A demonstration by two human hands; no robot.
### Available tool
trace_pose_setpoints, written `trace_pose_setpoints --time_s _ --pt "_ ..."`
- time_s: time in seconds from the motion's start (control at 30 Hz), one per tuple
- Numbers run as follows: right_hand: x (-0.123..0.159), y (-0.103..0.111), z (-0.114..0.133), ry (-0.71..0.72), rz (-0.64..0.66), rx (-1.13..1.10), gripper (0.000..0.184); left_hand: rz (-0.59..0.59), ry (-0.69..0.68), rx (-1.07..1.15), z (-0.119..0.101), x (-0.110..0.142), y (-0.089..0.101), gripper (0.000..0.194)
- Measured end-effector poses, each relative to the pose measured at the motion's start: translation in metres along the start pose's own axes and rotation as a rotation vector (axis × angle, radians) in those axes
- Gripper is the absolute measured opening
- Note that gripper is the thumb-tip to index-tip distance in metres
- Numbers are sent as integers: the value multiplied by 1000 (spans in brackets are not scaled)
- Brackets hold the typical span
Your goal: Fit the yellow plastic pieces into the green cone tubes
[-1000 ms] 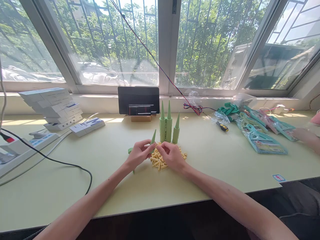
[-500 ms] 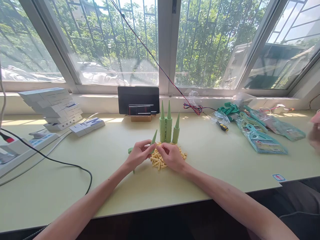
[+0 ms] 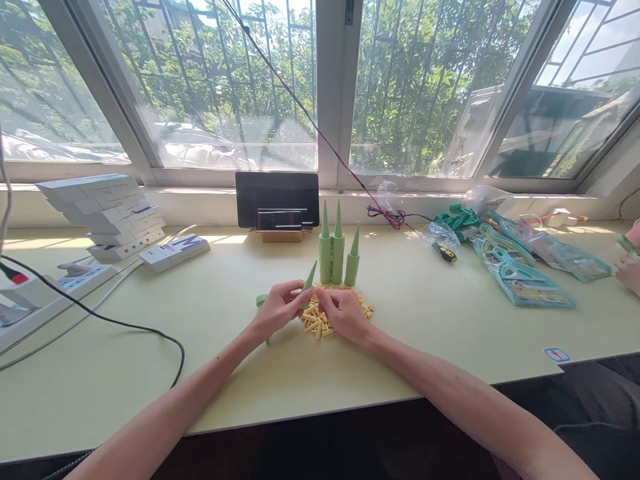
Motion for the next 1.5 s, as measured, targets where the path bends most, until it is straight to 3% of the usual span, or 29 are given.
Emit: trace_pose_setpoints --time_s 0.73,0.87,1.07,1.5 --pt "-1 1 0 -8 3 28 59 10 17 36 -1 0 -1 37" --pt "0 4 5 13 -39 40 47 -47 17 30 -2 -1 1 36" --pt "2 4 8 14 0 4 31 -83 18 -5 1 -1 4 36" --pt "0 1 -2 34 -4 40 43 -67 14 -14 -1 -1 2 34"
Point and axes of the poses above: each hand's wrist, its own x-axis away from the middle knuckle, its own y-axis out of the back of the hand, z = x × y, the point moved 3 cm from there along -x, towards the middle knuckle, and after that the axes turned 2 degrees about -y, right-handed, at the moved point
